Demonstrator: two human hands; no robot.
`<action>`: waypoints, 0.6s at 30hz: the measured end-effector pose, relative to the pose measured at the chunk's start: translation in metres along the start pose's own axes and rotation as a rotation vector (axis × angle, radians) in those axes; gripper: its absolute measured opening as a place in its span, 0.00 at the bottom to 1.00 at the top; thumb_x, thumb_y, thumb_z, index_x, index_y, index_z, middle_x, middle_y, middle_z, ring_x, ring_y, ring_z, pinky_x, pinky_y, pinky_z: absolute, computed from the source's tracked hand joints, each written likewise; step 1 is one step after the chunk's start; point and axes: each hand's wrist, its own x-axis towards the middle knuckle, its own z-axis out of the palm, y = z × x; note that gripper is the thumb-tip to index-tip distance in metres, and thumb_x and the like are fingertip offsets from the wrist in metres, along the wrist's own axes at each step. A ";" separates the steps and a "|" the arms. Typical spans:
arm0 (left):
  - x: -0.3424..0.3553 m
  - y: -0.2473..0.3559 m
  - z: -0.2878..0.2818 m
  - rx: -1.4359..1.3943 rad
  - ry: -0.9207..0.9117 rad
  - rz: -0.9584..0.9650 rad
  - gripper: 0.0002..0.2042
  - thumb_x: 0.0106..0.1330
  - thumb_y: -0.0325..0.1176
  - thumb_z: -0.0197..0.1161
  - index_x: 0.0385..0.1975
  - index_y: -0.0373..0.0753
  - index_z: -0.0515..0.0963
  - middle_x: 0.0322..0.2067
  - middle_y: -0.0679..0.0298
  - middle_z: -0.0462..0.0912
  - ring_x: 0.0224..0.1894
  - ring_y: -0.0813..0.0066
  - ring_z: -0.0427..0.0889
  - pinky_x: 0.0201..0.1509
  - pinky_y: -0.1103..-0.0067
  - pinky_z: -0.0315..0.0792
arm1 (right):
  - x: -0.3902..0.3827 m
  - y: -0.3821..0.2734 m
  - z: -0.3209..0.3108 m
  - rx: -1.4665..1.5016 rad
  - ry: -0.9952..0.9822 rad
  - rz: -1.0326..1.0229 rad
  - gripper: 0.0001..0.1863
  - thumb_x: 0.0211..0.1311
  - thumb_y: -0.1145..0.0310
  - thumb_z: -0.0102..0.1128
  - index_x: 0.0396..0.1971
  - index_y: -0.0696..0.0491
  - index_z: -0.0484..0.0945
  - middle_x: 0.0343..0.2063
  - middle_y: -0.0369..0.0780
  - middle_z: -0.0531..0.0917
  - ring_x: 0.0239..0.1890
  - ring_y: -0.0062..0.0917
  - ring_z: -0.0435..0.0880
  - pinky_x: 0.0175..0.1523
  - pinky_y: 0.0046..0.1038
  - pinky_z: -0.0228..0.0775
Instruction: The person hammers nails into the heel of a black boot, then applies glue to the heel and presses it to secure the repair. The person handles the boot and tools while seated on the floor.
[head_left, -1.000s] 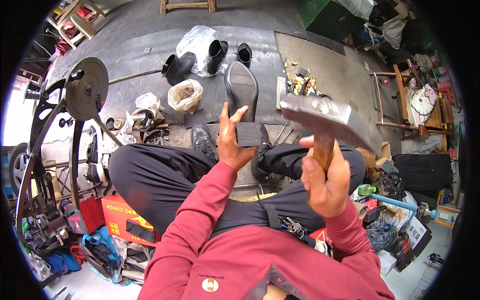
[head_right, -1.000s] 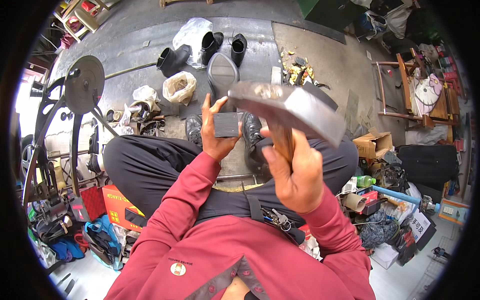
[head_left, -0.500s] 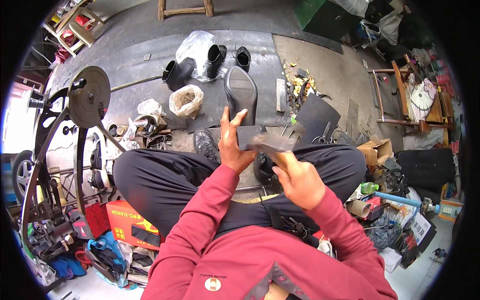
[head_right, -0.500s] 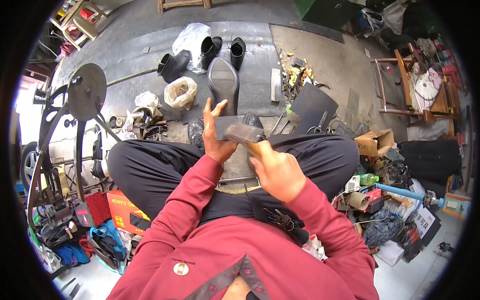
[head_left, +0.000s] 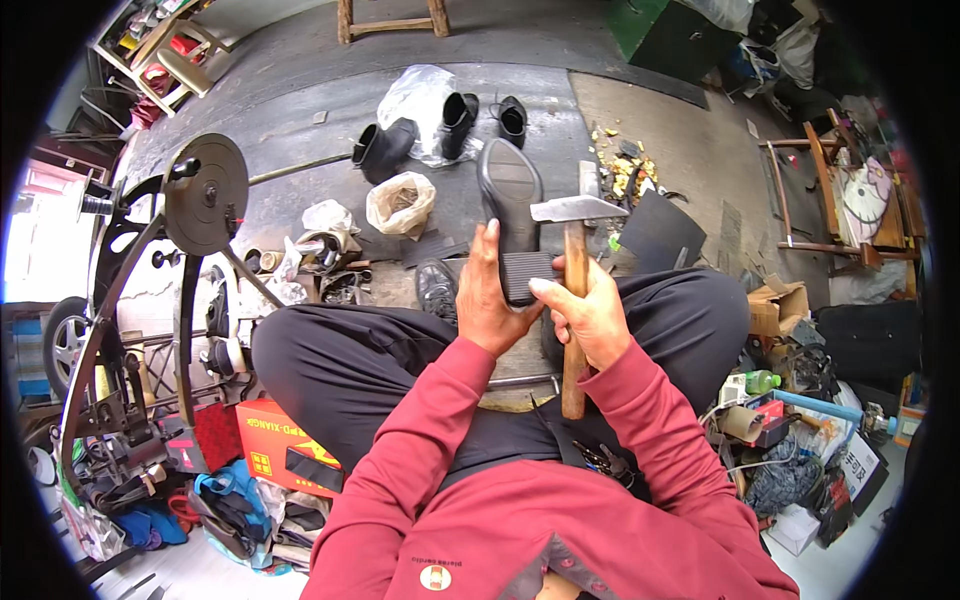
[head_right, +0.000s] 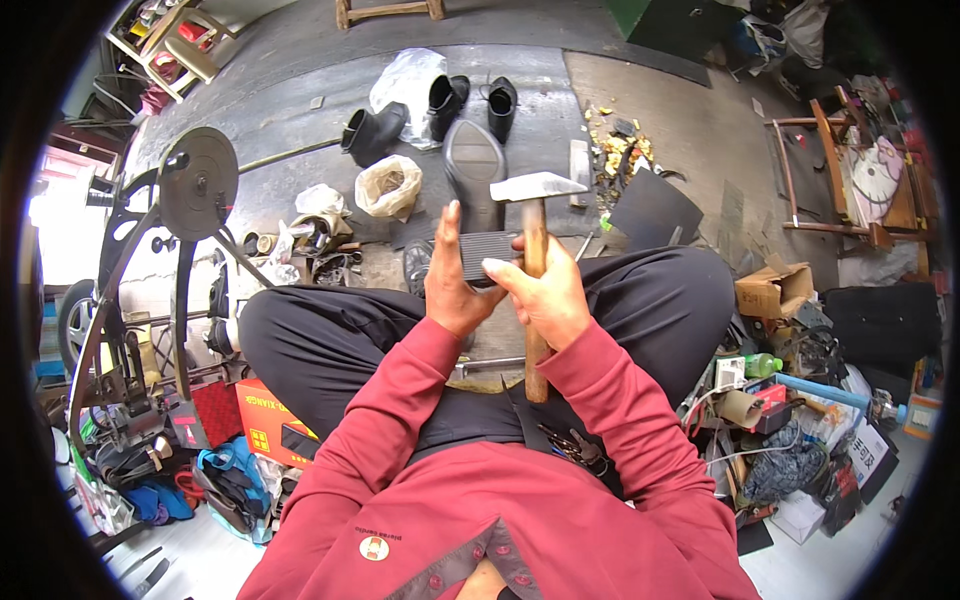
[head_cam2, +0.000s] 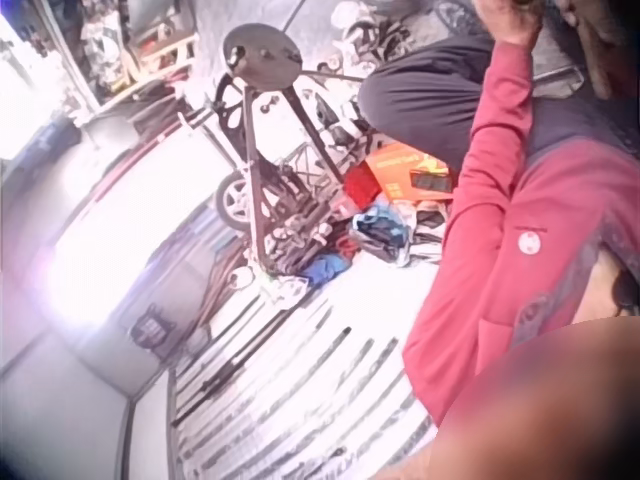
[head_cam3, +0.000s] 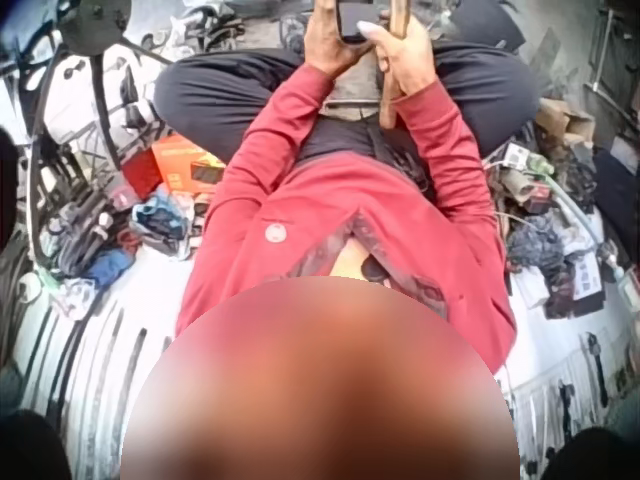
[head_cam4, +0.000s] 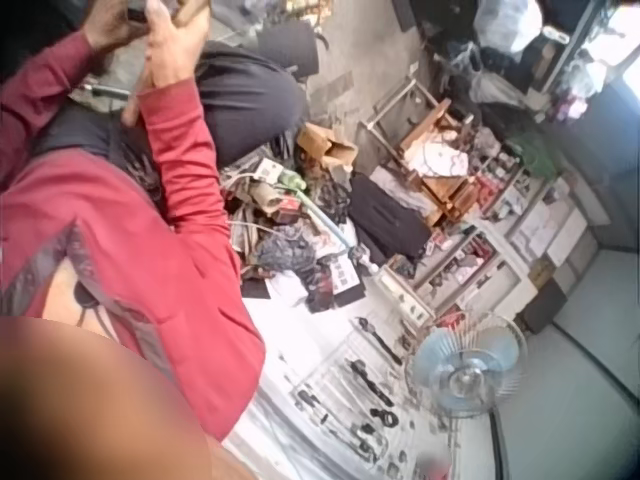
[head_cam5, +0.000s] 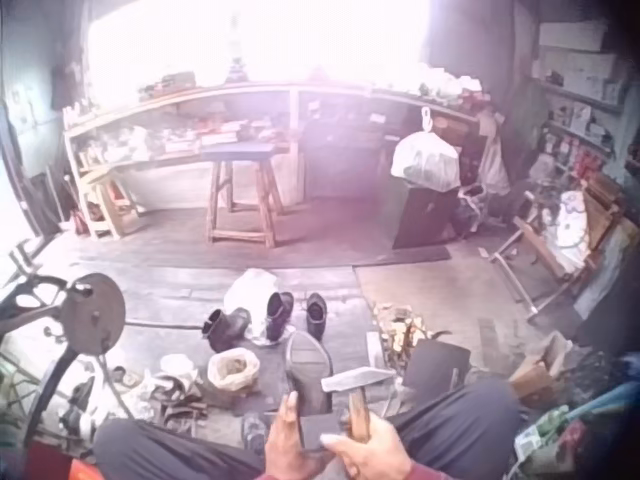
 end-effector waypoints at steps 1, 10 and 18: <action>-0.006 -0.007 -0.003 0.002 -0.055 -0.065 0.61 0.45 0.32 0.85 0.81 0.41 0.51 0.74 0.42 0.64 0.73 0.41 0.69 0.73 0.55 0.65 | 0.001 0.001 0.001 0.065 0.001 0.026 0.27 0.64 0.70 0.76 0.56 0.57 0.68 0.26 0.33 0.77 0.19 0.13 0.73 0.19 0.19 0.66; 0.047 -0.162 -0.029 0.617 -0.397 -0.530 0.15 0.65 0.44 0.70 0.49 0.52 0.88 0.47 0.56 0.90 0.54 0.53 0.86 0.59 0.59 0.78 | -0.003 -0.005 0.004 0.159 -0.009 0.129 0.18 0.70 0.74 0.61 0.55 0.59 0.67 0.25 0.38 0.77 0.17 0.17 0.73 0.22 0.21 0.64; 0.126 -0.322 -0.044 0.824 -0.377 -0.471 0.15 0.69 0.41 0.57 0.47 0.54 0.89 0.45 0.53 0.90 0.49 0.48 0.90 0.55 0.59 0.83 | -0.011 -0.002 0.007 0.187 0.018 0.212 0.24 0.61 0.73 0.68 0.56 0.53 0.72 0.34 0.31 0.74 0.31 0.13 0.75 0.36 0.21 0.73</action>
